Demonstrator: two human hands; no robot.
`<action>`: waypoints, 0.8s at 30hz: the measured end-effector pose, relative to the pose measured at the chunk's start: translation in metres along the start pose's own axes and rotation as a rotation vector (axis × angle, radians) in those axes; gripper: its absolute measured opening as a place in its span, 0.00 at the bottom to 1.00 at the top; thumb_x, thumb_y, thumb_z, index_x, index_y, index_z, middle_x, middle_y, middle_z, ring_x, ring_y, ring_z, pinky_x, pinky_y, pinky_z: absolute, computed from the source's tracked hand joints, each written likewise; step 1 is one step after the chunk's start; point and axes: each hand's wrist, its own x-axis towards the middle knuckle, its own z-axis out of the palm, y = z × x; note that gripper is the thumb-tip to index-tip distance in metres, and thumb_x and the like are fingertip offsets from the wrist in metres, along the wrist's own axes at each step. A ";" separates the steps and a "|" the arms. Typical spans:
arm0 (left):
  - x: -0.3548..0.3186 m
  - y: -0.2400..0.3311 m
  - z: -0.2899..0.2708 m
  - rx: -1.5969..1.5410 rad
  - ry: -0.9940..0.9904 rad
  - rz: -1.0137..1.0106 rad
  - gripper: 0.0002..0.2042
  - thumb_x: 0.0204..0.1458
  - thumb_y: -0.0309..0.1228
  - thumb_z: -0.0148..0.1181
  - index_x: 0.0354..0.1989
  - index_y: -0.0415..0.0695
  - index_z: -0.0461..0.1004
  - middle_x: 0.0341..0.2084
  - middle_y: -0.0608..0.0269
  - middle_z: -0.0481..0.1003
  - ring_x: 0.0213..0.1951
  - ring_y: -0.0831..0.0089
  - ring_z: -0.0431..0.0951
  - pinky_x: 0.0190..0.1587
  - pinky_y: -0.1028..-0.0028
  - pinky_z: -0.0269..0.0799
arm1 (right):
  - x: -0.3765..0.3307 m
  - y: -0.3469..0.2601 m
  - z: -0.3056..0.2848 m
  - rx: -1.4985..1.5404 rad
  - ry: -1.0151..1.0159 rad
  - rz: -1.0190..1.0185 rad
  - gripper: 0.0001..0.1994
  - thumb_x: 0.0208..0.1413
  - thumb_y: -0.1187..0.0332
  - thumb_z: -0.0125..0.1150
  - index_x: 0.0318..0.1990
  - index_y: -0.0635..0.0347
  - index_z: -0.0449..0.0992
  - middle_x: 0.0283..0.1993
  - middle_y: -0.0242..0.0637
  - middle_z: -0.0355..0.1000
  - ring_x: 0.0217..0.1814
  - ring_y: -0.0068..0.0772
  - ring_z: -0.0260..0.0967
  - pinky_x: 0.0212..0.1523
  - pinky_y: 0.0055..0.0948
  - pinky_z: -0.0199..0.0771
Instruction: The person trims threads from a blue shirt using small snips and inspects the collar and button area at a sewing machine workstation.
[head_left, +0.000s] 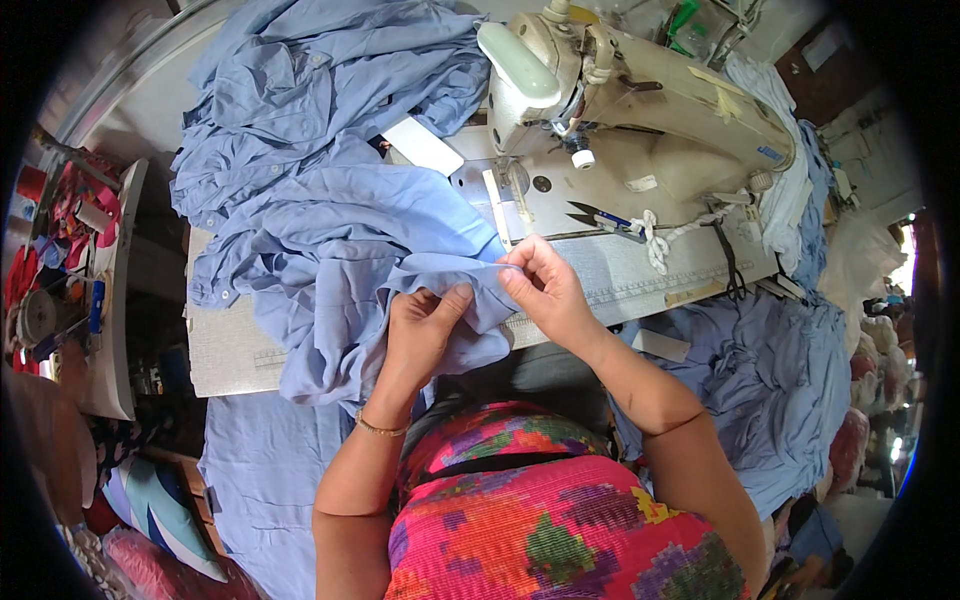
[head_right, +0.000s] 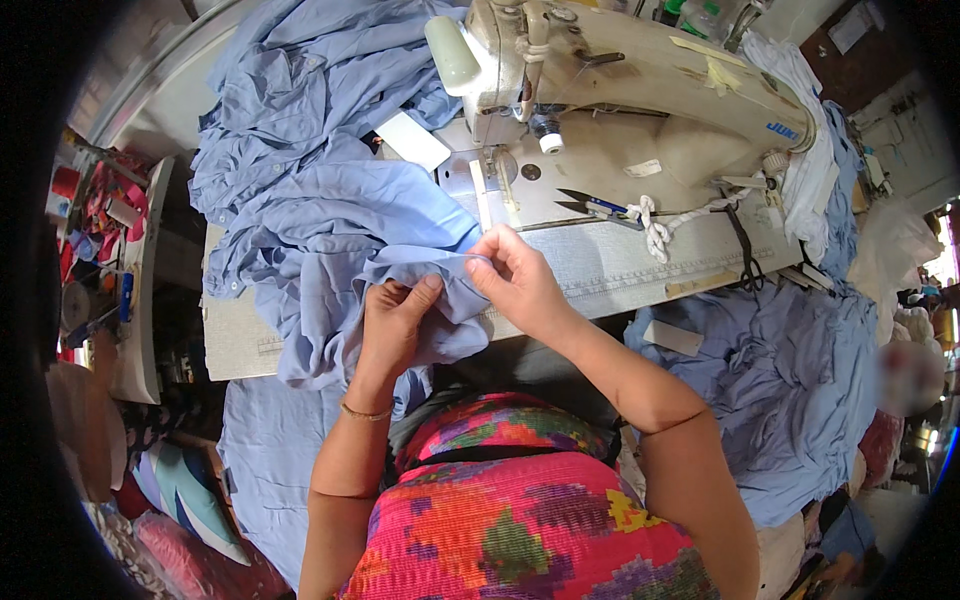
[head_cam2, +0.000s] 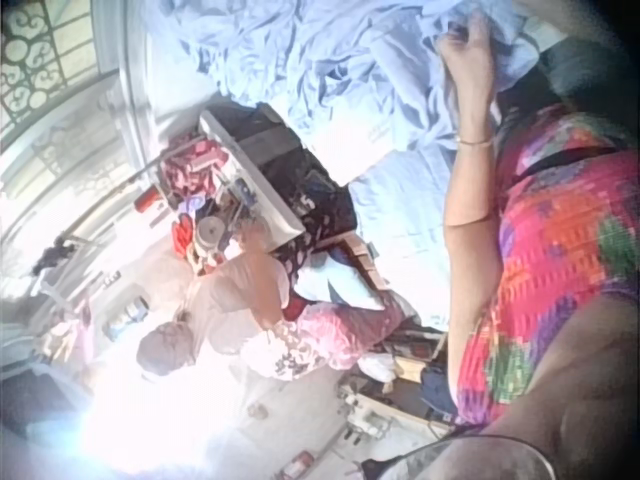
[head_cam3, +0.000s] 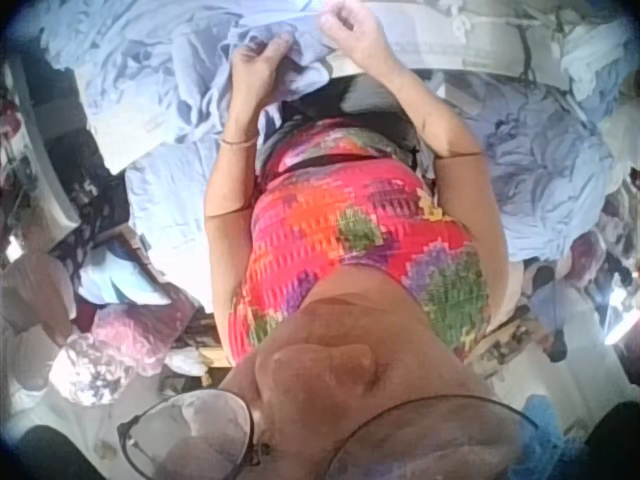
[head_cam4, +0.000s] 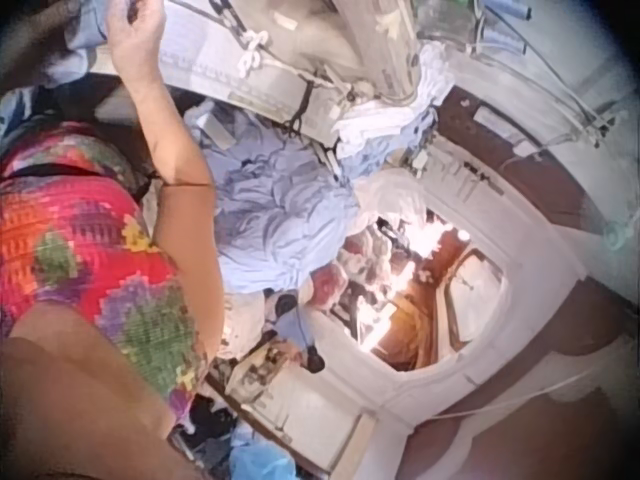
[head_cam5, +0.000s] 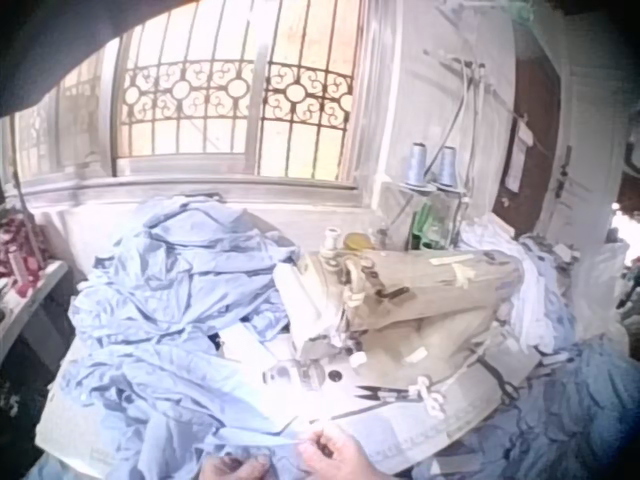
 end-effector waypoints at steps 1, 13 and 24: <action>0.002 -0.005 -0.003 -0.001 0.003 -0.010 0.09 0.50 0.28 0.58 0.22 0.37 0.73 0.22 0.70 0.72 0.24 0.84 0.66 0.26 0.80 0.62 | 0.001 0.001 -0.001 0.012 0.023 -0.001 0.04 0.56 0.72 0.53 0.33 0.59 0.64 0.27 0.23 0.62 0.28 0.09 0.56 0.28 0.14 0.57; 0.001 -0.011 -0.009 0.029 -0.040 0.039 0.11 0.52 0.30 0.57 0.19 0.40 0.71 0.19 0.74 0.69 0.23 0.87 0.63 0.25 0.82 0.59 | 0.008 0.024 -0.005 0.321 0.091 0.070 0.04 0.55 0.73 0.53 0.34 0.57 0.63 0.30 0.24 0.62 0.30 0.09 0.56 0.30 0.13 0.58; 0.003 -0.009 -0.014 -0.203 -0.224 -0.110 0.14 0.54 0.37 0.55 0.36 0.35 0.70 0.28 0.57 0.74 0.29 0.76 0.74 0.33 0.78 0.71 | -0.010 -0.025 0.008 -0.614 -0.123 -0.357 0.25 0.46 0.68 0.63 0.52 0.59 0.61 0.40 0.44 0.65 0.41 0.44 0.66 0.43 0.34 0.66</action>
